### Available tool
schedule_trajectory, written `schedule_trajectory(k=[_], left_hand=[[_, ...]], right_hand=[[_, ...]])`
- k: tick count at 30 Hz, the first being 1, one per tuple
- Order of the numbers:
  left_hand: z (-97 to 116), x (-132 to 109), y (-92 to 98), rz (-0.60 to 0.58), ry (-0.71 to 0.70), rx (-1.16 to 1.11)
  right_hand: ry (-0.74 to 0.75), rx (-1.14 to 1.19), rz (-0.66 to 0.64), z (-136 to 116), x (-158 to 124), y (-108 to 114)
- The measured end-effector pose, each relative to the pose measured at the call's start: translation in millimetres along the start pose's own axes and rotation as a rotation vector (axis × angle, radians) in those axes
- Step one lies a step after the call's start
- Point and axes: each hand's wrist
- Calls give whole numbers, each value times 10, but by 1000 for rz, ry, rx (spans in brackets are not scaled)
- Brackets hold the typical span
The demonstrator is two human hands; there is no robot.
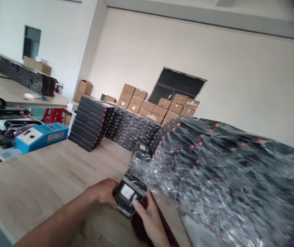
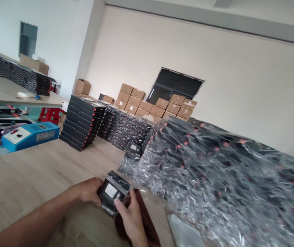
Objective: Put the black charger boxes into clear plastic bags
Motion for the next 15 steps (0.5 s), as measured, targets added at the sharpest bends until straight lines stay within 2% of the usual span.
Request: schedule_trajectory(k=[2, 4, 6, 8, 10, 12, 15], left_hand=[[63, -17, -12, 38, -25, 35], [131, -20, -54, 27, -63, -43], [181, -12, -109, -8, -74, -198], [194, -7, -146, -64, -22, -307], [176, -16, -140, -179, 44, -341], [159, -40, -101, -221, 56, -341], [220, -82, -59, -96, -44, -404]], right_hand=[[-13, 94, 35, -28, 31, -2], [-43, 162, 134, -20, 60, 32], [-83, 279, 281, 2, 77, 104], [-123, 418, 471, 6, 81, 190], [-138, 496, 617, -21, 75, 256], [-138, 513, 648, -65, 68, 276], [-132, 520, 553, -106, 66, 230]])
Point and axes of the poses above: each hand's wrist, its own x-axis towards the middle knuckle, its own y-axis out of the back of the hand, z = x × y, and after that the axes turned 2 degrees about x, right-handed
